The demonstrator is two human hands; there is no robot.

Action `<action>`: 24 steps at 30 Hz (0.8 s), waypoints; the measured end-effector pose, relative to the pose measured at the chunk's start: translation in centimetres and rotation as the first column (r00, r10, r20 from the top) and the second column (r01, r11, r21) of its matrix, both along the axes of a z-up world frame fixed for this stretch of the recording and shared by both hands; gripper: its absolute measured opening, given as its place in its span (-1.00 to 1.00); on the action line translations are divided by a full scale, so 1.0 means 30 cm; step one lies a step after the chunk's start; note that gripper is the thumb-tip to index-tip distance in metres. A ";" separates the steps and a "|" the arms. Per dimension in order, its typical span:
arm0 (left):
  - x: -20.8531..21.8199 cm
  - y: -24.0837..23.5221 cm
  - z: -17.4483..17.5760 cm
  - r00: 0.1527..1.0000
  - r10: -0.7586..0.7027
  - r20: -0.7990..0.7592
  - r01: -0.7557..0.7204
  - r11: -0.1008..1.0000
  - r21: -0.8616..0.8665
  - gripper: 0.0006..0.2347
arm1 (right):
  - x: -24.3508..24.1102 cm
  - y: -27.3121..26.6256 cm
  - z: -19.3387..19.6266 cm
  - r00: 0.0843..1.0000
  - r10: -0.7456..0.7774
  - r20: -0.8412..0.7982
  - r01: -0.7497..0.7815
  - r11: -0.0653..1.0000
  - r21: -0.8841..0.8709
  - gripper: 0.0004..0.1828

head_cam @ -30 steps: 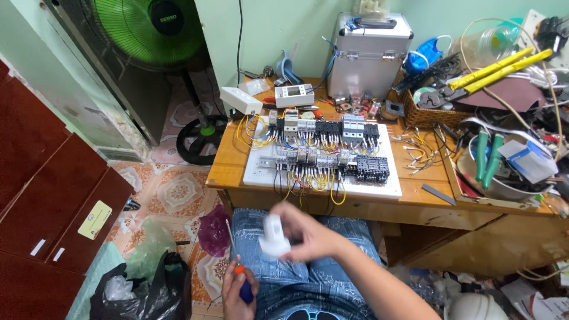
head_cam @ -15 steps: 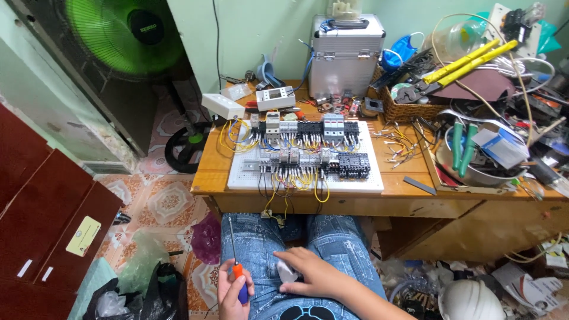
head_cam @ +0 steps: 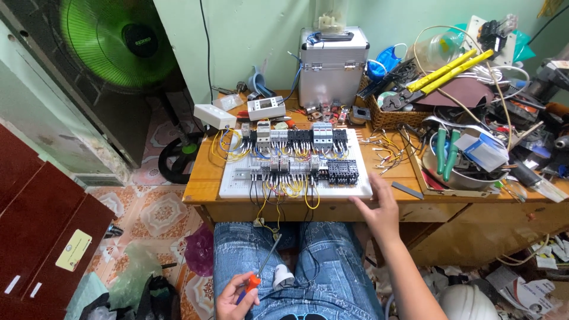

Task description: The person sits on the floor and uses a screwdriver to tighten screws on a white breadboard populated with relays and wires. They repeatedly insert and remove a small white relay module, then continue adjusting connections on the board.

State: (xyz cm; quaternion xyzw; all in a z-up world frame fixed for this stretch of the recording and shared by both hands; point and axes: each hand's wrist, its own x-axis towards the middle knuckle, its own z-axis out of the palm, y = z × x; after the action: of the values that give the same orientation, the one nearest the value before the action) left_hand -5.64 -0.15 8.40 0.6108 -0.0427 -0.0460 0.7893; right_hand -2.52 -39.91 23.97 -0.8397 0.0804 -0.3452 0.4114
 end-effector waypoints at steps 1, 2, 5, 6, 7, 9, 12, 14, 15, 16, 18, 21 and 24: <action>0.010 -0.007 0.000 1.000 -0.001 0.003 0.001 1.000 -0.001 -0.66 | 0.011 0.001 -0.003 1.000 -0.001 0.003 0.001 1.000 -0.001 -0.16; 0.013 -0.010 -0.001 0.998 0.044 -0.039 -0.044 0.999 0.003 -0.65 | 0.011 0.005 -0.010 1.000 -0.018 -0.013 0.018 1.000 -0.005 -0.26; 0.026 -0.015 0.165 0.989 0.039 -0.141 -0.027 0.996 0.088 -0.65 | 0.015 0.005 -0.008 0.998 -0.045 -0.034 0.045 0.999 0.020 -0.35; 0.024 -0.011 0.247 0.979 -0.001 -0.205 0.034 0.986 0.161 -0.66 | 0.013 0.009 -0.005 0.998 -0.047 -0.041 0.049 0.998 0.048 -0.34; 0.035 -0.014 0.296 0.978 -0.002 -0.211 0.037 0.986 0.163 -0.66 | 0.009 0.007 -0.011 0.998 -0.049 -0.047 0.051 0.997 0.050 -0.34; 0.067 -0.027 0.396 0.963 -0.196 0.187 0.190 0.980 0.050 -0.70 | 0.014 0.000 -0.015 0.998 -0.037 -0.051 0.041 0.997 0.065 -0.33; 0.096 -0.065 0.563 0.926 -0.286 0.246 0.291 0.956 0.016 -0.69 | 0.013 -0.011 -0.016 0.999 -0.028 -0.045 0.030 0.999 0.043 -0.33; 0.111 -0.130 0.657 0.933 -0.246 0.264 0.250 0.968 0.019 -0.67 | 0.013 -0.037 0.019 0.992 0.004 -0.127 0.007 0.996 0.084 -0.34; 0.118 -0.162 0.704 0.939 -0.205 0.276 0.206 0.978 0.023 -0.64 | 0.012 -0.048 0.033 0.976 0.042 -0.213 -0.014 0.991 0.130 -0.35; 0.151 -0.204 0.724 0.939 -0.203 0.278 0.205 0.978 0.023 -0.64 | 0.008 -0.060 0.097 0.977 0.043 -0.211 -0.016 0.991 0.130 -0.35; 0.217 -0.287 0.762 0.903 -0.123 0.412 0.181 0.978 -0.105 -0.64 | -0.003 -0.082 0.222 0.950 0.098 -0.296 -0.019 0.966 0.258 -0.51; 0.308 -0.466 0.889 0.752 -0.122 0.648 0.166 0.986 -0.006 -0.56 | 0.019 -0.125 0.282 0.938 0.347 0.018 -0.343 0.918 0.200 -0.67; 0.410 -0.621 1.013 0.586 -0.175 0.791 0.160 0.982 0.098 -0.53 | 0.019 -0.063 0.418 0.862 0.506 -0.038 -0.496 0.856 0.145 -0.60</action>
State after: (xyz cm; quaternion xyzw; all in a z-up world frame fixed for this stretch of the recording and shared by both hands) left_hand 6.66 -18.79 38.78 0.5669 -0.4464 0.1566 0.6744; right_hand -1.94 -41.81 36.50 -0.8154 -0.1034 -0.1884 0.5375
